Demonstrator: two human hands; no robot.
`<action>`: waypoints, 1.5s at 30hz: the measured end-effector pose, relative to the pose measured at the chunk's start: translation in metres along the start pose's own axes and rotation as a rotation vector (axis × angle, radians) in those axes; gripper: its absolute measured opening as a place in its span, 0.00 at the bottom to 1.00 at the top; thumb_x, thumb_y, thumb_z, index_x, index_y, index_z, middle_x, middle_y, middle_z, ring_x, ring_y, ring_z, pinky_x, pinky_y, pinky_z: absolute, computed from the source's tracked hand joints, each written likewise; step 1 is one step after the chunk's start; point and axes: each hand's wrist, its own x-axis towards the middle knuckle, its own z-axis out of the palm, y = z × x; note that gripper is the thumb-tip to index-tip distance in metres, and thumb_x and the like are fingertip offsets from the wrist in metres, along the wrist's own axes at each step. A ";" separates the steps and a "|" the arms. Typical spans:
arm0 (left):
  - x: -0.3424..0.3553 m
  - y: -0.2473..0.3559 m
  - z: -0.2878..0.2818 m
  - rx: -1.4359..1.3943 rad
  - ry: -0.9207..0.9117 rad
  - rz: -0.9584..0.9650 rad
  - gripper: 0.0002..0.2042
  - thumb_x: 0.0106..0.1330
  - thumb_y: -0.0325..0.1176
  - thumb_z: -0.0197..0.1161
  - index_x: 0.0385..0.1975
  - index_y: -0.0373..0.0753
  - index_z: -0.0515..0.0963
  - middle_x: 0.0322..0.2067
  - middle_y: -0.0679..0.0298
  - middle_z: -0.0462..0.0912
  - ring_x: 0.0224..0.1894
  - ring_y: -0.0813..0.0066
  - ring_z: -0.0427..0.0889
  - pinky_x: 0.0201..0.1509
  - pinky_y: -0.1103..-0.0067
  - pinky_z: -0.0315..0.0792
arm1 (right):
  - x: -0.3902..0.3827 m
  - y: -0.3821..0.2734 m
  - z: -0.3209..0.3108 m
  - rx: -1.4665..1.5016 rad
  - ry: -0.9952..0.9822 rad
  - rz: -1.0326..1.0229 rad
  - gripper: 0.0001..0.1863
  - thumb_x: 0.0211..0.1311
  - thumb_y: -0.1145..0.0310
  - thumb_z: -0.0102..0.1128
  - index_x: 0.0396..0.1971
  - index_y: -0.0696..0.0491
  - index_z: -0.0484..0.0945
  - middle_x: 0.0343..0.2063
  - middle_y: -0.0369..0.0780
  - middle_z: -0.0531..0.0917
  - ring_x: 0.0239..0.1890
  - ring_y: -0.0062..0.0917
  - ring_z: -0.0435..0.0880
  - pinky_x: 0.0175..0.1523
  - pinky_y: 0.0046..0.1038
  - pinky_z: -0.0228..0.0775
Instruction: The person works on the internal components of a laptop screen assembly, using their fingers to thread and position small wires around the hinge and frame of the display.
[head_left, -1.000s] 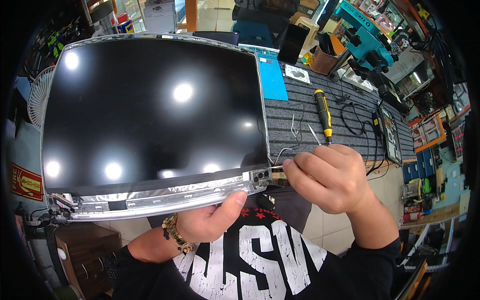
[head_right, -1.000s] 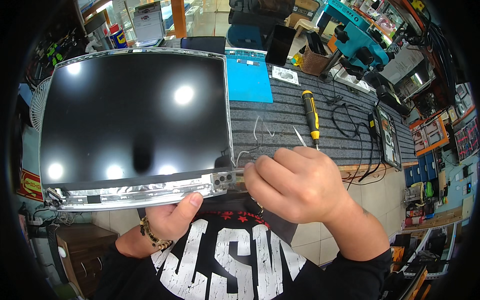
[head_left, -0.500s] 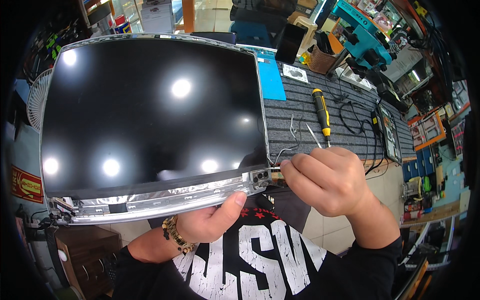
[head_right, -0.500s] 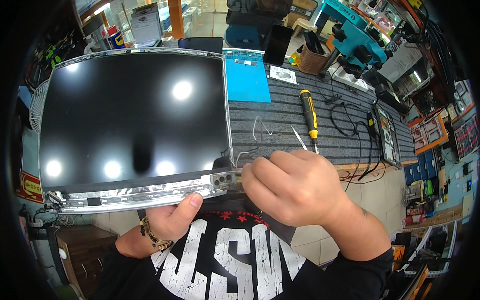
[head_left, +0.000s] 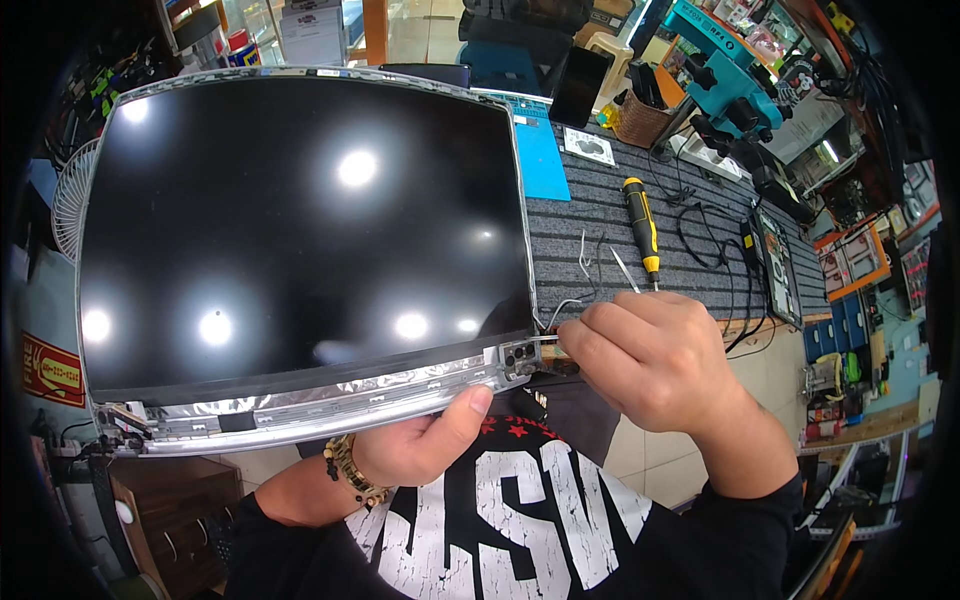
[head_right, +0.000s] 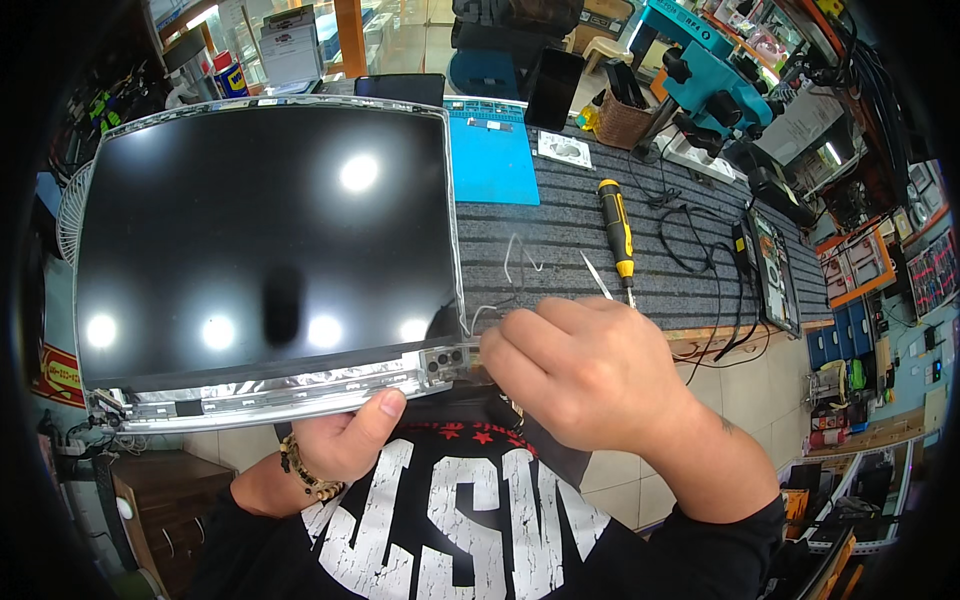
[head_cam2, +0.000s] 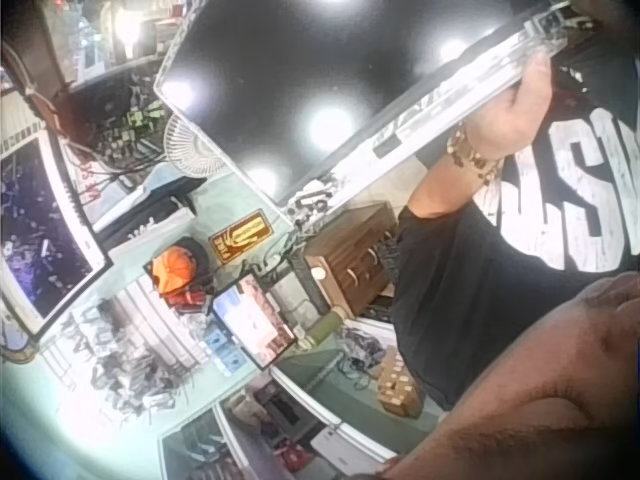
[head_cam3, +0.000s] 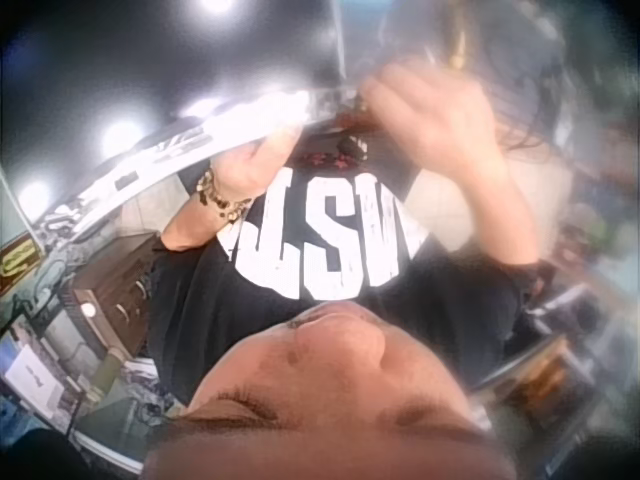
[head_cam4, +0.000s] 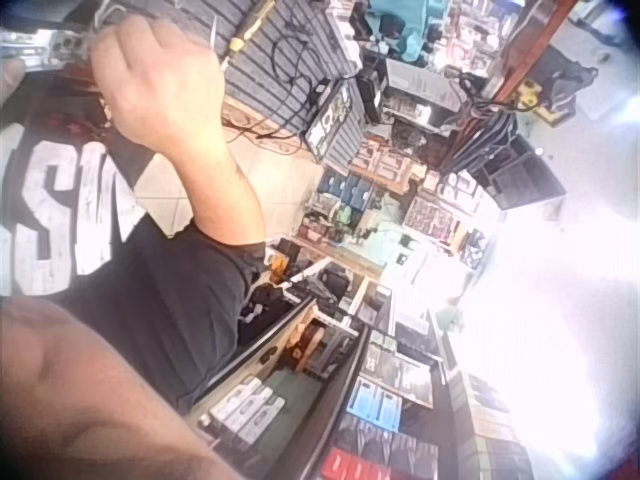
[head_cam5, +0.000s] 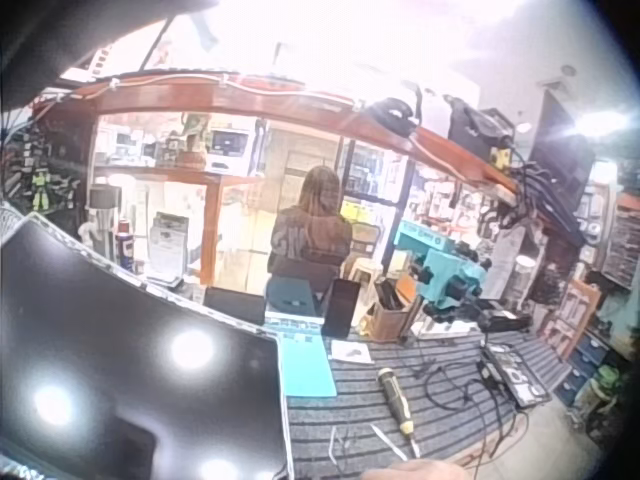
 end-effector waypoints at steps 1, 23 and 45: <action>0.000 0.000 0.000 -0.005 -0.007 -0.011 0.13 0.76 0.29 0.63 0.54 0.30 0.83 0.47 0.61 0.88 0.47 0.73 0.84 0.55 0.75 0.78 | 0.000 0.000 0.001 0.002 0.000 -0.001 0.11 0.51 0.68 0.67 0.34 0.54 0.81 0.24 0.32 0.73 0.25 0.22 0.79 0.25 0.28 0.72; -0.001 -0.003 0.002 -0.013 0.034 0.036 0.13 0.75 0.28 0.64 0.55 0.29 0.82 0.49 0.60 0.88 0.49 0.72 0.85 0.56 0.74 0.78 | -0.003 0.003 0.006 0.086 -0.037 0.025 0.13 0.50 0.70 0.70 0.36 0.56 0.82 0.25 0.35 0.76 0.23 0.27 0.82 0.25 0.31 0.73; -0.002 -0.004 0.002 -0.074 0.012 -0.002 0.12 0.75 0.28 0.63 0.54 0.30 0.83 0.45 0.62 0.88 0.46 0.74 0.84 0.54 0.75 0.78 | -0.003 0.007 0.004 0.101 -0.034 0.009 0.13 0.53 0.73 0.77 0.37 0.58 0.85 0.24 0.36 0.81 0.21 0.27 0.82 0.24 0.31 0.73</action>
